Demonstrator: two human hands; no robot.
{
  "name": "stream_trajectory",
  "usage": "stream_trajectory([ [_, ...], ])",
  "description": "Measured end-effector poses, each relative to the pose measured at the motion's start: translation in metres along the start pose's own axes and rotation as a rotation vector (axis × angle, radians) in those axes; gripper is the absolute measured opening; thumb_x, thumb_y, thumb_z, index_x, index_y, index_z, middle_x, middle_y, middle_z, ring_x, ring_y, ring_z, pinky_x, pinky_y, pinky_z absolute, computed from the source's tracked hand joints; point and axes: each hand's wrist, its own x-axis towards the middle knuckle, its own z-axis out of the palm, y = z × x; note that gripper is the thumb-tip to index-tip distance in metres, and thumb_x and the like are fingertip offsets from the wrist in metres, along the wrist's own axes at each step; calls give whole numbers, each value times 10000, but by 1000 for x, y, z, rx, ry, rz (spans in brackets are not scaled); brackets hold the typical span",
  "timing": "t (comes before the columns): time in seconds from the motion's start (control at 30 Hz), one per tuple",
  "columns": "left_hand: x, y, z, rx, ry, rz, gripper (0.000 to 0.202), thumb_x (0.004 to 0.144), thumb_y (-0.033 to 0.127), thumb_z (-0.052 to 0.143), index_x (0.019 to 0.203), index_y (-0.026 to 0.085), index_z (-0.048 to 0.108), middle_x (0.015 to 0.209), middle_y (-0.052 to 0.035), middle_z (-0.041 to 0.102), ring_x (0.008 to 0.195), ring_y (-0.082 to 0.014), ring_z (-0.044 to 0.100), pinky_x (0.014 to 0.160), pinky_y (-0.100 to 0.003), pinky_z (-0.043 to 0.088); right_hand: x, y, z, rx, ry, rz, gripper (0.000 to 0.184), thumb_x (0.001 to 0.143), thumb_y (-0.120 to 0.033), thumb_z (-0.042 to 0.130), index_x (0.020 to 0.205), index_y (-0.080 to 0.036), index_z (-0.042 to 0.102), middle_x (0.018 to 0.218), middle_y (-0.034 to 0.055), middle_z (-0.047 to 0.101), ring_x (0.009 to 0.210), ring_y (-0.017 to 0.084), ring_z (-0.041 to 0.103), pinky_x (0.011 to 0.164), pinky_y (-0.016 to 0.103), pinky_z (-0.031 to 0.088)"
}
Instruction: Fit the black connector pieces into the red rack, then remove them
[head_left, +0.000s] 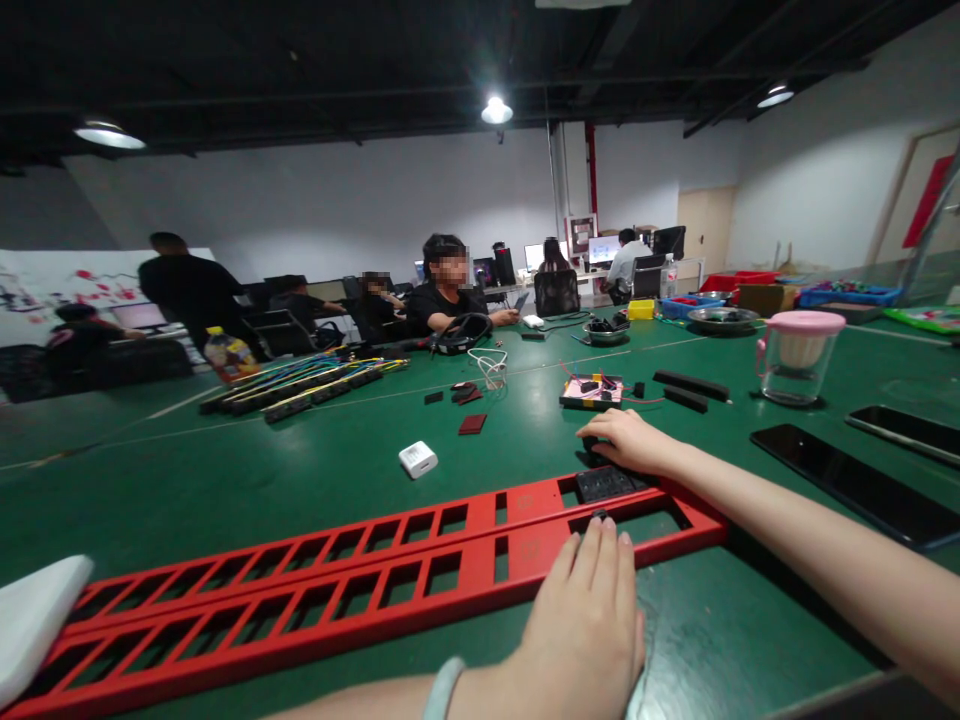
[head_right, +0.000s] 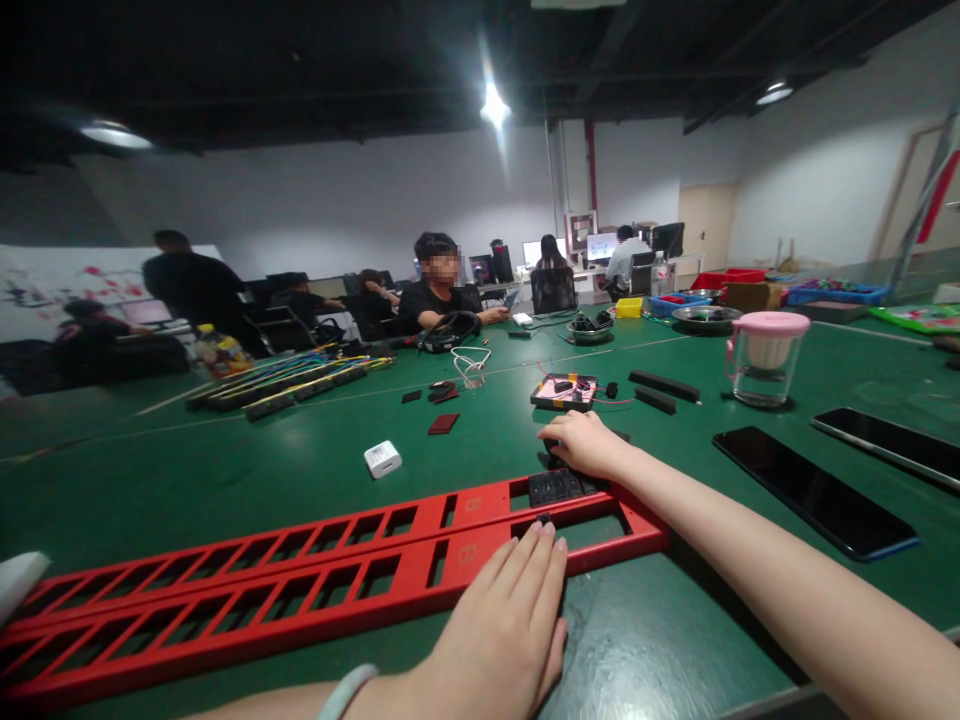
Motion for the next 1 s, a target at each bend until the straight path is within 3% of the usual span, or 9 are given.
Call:
stream_trajectory([
  [0.23,-2,0,1,-40,-54,-21,432,836,349,348,1180,132,494,1253,-93,471,1155,-198,450,936,-303,369,-5,-2,4,-9,65,25,265,799,-166,476,1029,-226,591,1028,55,576,972,184,511,794,329,354],
  [0.5,-2,-1,1,-49,-56,-20,438,835,354,348,1194,143,485,1258,-81,468,1156,-192,448,937,-297,370,-8,3,12,93,290,-7,341,822,-111,368,1110,-166,540,1030,104,461,860,130,504,765,275,426],
  [0.6,-2,-1,0,-44,-47,-21,431,833,351,354,1185,143,492,1248,-77,479,1152,-192,451,935,-296,370,-9,2,14,176,364,-57,386,808,-74,342,1127,-177,533,1038,102,416,918,132,483,800,279,434],
  [0.73,-2,-2,0,-41,-51,-14,433,833,357,355,1182,140,493,1247,-82,479,1145,-192,458,931,-293,368,-12,-2,11,296,453,-102,331,786,-130,444,1098,-182,545,1037,98,421,1008,164,450,872,331,423],
  [0.9,0,-4,0,-17,-15,11,430,829,360,358,1162,132,508,1226,-81,498,1132,-191,470,924,-290,369,-19,-8,1,382,537,11,451,748,-171,522,1196,-217,487,1148,104,385,1021,174,452,776,298,477],
  [1.0,1,-5,-2,-14,-12,29,421,831,354,359,1153,129,513,1219,-78,505,1134,-189,468,928,-288,365,-28,-13,-5,466,550,120,510,756,-216,542,1254,-219,431,1116,97,415,869,134,499,711,274,488],
])
